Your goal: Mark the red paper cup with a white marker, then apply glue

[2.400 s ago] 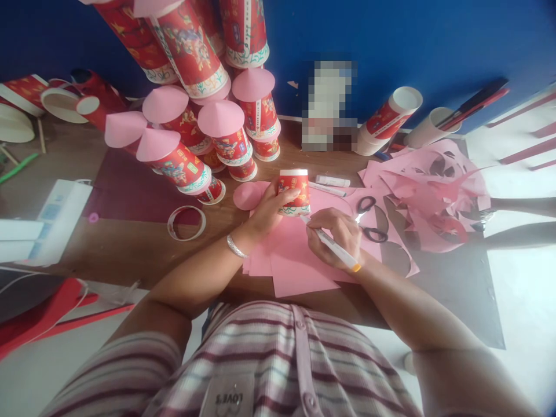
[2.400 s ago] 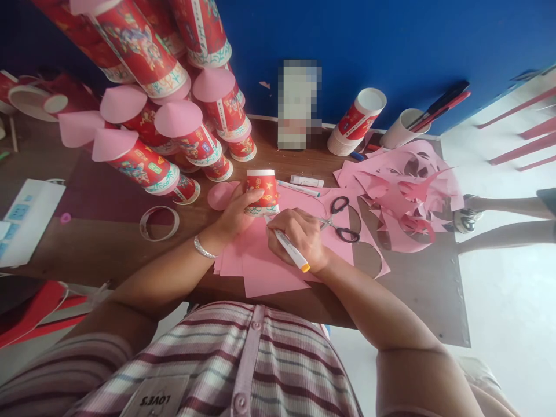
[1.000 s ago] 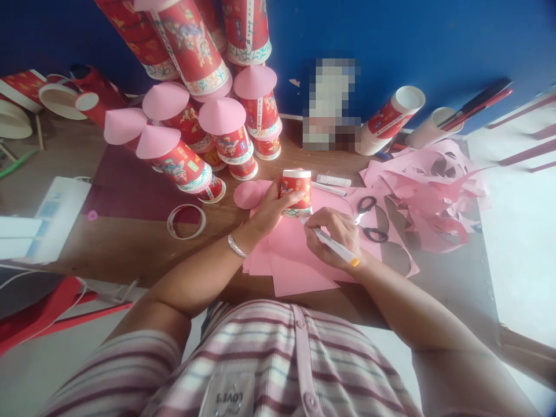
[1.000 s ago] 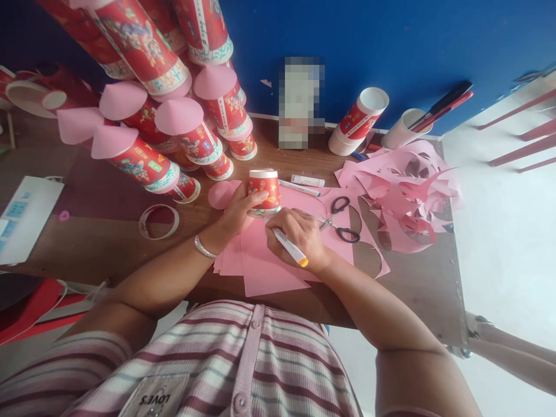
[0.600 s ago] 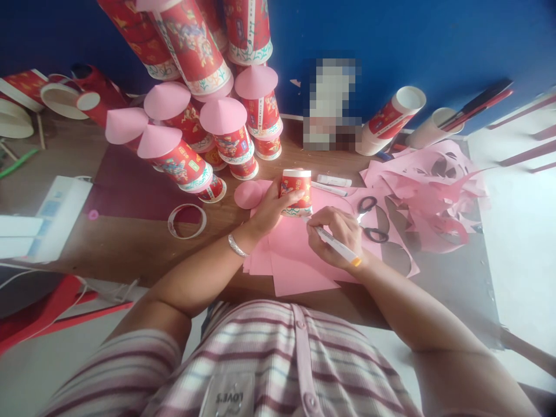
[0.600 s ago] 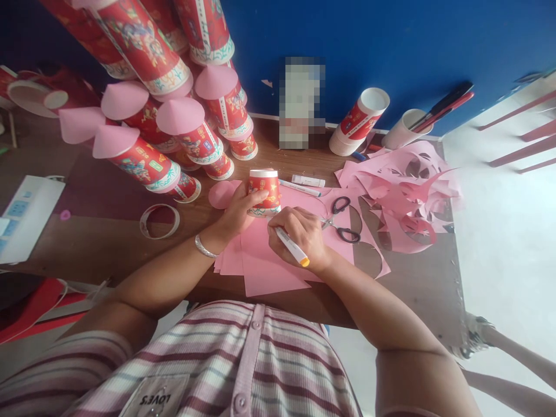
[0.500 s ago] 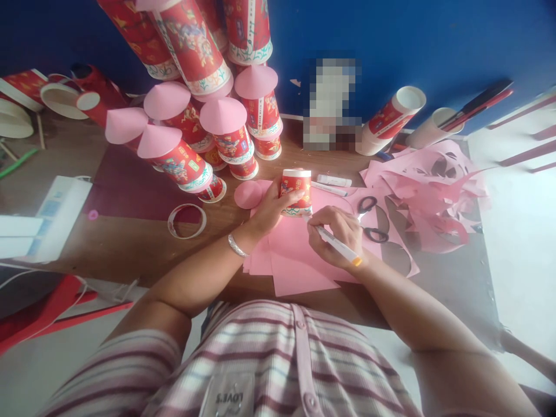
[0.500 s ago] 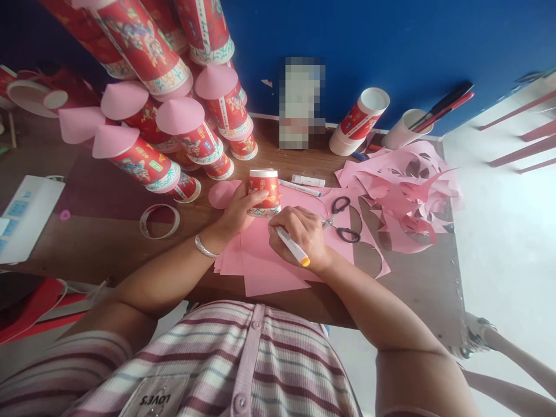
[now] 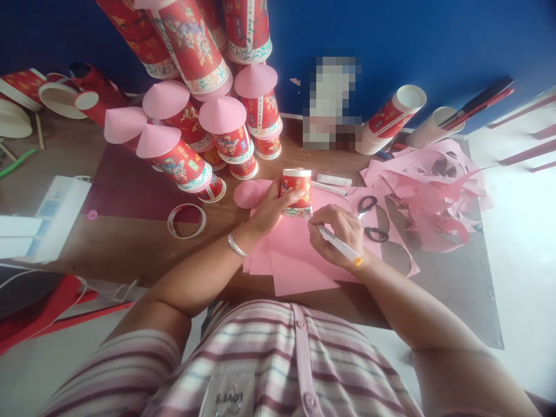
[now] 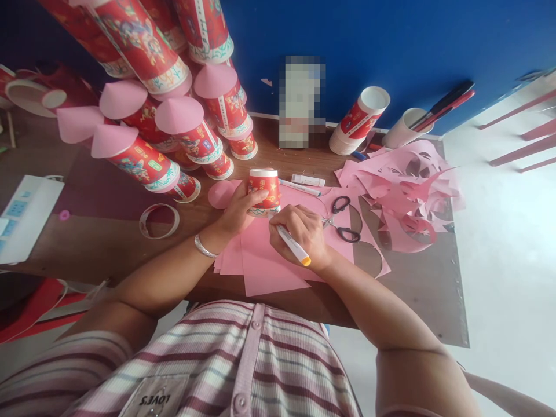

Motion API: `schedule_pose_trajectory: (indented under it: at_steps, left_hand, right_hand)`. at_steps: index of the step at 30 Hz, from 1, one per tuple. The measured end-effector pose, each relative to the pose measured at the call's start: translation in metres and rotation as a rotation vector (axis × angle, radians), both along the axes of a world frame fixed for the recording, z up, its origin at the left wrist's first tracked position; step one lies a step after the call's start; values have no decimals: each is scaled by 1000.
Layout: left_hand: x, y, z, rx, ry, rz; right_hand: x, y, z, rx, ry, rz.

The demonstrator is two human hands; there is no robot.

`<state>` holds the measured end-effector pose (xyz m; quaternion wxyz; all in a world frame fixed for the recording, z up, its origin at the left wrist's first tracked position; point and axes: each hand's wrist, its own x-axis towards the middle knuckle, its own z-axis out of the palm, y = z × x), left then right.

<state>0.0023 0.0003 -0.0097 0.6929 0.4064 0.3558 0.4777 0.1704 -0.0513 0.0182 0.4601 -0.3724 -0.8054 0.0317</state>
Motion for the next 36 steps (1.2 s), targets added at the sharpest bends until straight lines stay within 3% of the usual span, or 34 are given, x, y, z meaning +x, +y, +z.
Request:
schedule_pose_trajectory:
  at_steps: [36]
  left_hand:
    - [-1,-2,3,-10,44,-8]
  right_hand:
    - [0,0,1,1,-16,-54]
